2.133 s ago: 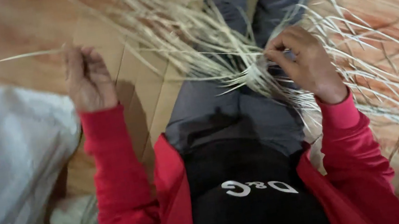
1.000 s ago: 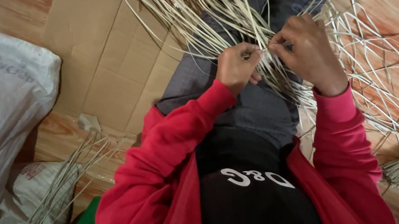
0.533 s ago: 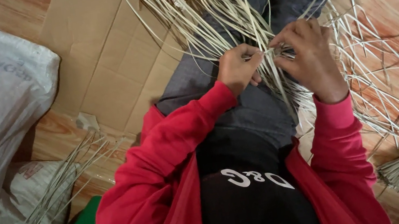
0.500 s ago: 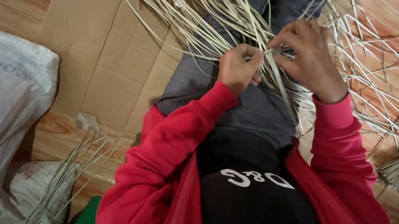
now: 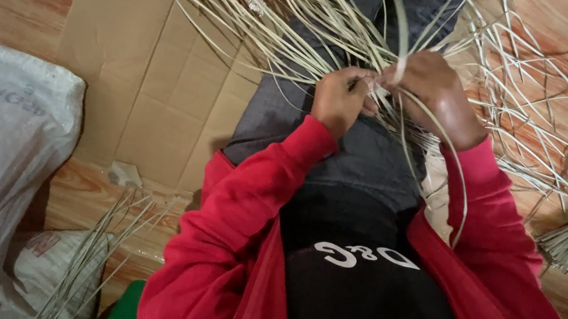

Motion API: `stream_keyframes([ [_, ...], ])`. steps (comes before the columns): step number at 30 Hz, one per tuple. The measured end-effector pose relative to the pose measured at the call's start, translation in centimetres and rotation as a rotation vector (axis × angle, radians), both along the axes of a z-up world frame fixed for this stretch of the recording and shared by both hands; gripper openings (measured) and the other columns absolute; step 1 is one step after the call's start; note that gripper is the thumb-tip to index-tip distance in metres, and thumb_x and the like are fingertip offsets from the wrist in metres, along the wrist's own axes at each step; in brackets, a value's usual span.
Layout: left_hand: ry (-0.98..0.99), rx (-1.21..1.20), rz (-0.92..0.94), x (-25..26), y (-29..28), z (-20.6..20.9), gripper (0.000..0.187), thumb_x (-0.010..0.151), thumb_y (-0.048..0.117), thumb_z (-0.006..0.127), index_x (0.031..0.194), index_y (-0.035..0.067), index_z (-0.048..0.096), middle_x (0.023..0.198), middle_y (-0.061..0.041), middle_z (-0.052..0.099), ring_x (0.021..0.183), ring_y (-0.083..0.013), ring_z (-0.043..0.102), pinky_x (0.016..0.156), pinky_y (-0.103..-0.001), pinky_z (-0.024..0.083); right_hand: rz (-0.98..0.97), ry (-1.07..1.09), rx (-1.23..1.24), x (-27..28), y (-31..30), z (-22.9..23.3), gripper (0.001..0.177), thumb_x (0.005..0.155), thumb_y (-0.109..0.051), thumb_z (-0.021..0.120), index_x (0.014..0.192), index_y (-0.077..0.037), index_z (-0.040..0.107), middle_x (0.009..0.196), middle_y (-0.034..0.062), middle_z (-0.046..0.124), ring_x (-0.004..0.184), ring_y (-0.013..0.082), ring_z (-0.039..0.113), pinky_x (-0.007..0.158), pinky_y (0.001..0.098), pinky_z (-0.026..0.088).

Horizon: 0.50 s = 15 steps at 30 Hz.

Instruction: Finalizing the weave of a handmade mat using dried plant fibers

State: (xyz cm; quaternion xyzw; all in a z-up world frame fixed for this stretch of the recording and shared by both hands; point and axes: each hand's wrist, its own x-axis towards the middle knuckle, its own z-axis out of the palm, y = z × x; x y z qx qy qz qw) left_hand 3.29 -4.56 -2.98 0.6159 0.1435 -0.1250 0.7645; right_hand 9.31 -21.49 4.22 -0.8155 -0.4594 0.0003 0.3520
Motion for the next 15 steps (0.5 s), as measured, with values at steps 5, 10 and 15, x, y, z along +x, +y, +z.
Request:
stream_keyframes([
  [5, 0.036, 0.006, -0.03, 0.2, 0.3, 0.2, 0.031, 0.105, 0.013, 0.053, 0.122, -0.01, 0.066, 0.072, -0.02, 0.077, 0.066, -0.027, 0.08, 0.059, -0.035, 0.068, 0.077, -0.135, -0.125, -0.1, -1.9, -0.9, 0.03, 0.112, -0.026, 0.057, 0.115, -0.004, 0.078, 0.116, 0.0164, 0.076, 0.109, 0.0403, 0.069, 0.097, 0.0492, 0.052],
  [10, -0.001, 0.073, -0.032, -0.1, 0.4, 2.1, 0.031, 0.103, 0.013, 0.057, 0.121, -0.011, 0.066, 0.07, -0.02, 0.076, 0.064, -0.0265, 0.079, 0.059, -0.034, 0.067, 0.026, -0.098, -0.012, 0.7, -0.4, -0.9, 0.028, 0.111, -0.024, 0.057, 0.113, -0.008, 0.081, 0.105, 0.0113, 0.077, 0.095, 0.0373, 0.069, 0.091, 0.046, 0.053],
  [15, -0.09, 0.107, -0.003, -0.5, 1.4, 3.5, 0.024, 0.102, 0.006, 0.057, 0.115, -0.012, 0.067, 0.067, -0.024, 0.073, 0.06, -0.0287, 0.078, 0.056, -0.035, 0.067, -0.092, 0.0, -0.014, 1.9, 1.0, -1.6, 0.012, 0.104, -0.004, 0.075, 0.107, -0.014, 0.082, 0.094, 0.0073, 0.076, 0.084, 0.0346, 0.07, 0.081, 0.0433, 0.055],
])
